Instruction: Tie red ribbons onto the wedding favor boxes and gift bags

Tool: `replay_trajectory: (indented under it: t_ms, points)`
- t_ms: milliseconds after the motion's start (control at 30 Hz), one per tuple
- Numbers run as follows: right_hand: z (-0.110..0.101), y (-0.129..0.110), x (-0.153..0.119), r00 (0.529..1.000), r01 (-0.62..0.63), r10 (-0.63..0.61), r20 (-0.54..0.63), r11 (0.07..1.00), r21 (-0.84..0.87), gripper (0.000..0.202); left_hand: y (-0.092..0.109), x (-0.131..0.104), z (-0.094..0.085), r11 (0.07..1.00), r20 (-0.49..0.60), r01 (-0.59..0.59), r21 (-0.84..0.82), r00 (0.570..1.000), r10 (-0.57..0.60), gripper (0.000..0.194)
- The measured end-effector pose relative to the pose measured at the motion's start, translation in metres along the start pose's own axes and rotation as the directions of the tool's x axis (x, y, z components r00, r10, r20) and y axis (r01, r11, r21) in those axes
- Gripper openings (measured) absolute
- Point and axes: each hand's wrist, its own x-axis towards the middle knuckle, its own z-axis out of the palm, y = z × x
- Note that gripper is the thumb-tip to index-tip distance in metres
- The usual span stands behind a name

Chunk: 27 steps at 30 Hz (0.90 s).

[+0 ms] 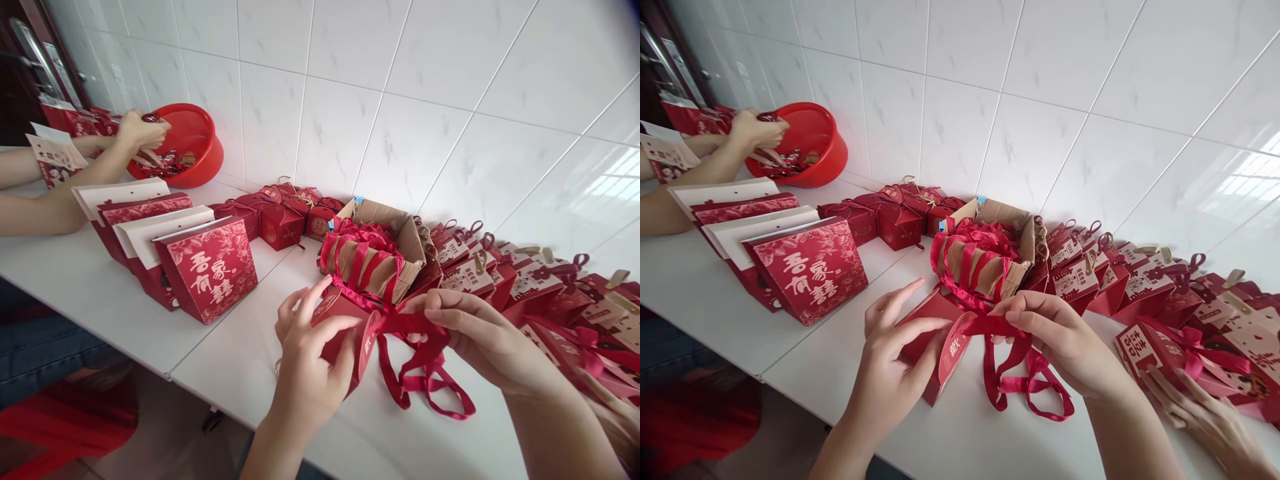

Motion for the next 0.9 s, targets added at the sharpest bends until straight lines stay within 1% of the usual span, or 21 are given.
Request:
replay_trajectory:
  t_ms: [100, 200, 400, 633, 800, 900]
  points:
    - [0.0005, 0.0003, 0.0004, 0.999, -0.036, 0.035, 0.011, 0.998, 0.045, 0.02, 0.0018, -0.0001, -0.0027, 1.0, 0.006, -0.015, 0.014, 1.0, 0.015, 0.022]
    - [-0.0002, 0.0005, -0.0003, 0.999, -0.041, 0.04, 0.02, 0.995, 0.086, 0.019, 0.0032, -0.0007, -0.0048, 1.0, 0.029, -0.028, 0.002, 0.999, 0.028, 0.025]
    - [-0.0004, 0.0003, 0.0003, 0.994, -0.072, 0.06, 0.09, 0.988, 0.139, 0.019, 0.0029, -0.0022, -0.0049, 1.0, 0.076, -0.023, -0.021, 0.997, 0.025, 0.028]
    - [0.0034, -0.0011, 0.0013, 0.994, -0.092, 0.079, 0.072, 0.978, 0.188, 0.024, 0.001, -0.0026, -0.0029, 0.999, 0.061, -0.033, -0.006, 0.998, 0.033, 0.025]
    - [0.0058, -0.0029, 0.0008, 0.988, -0.104, 0.08, 0.132, 0.976, 0.191, 0.017, 0.0014, -0.0019, -0.0011, 0.999, 0.048, -0.04, 0.008, 0.998, 0.039, 0.02]
    - [0.006, -0.0039, 0.0006, 0.986, -0.103, 0.075, 0.15, 0.977, 0.185, 0.017, 0.0017, -0.0021, -0.0012, 0.999, 0.048, -0.038, 0.01, 0.998, 0.037, 0.021]
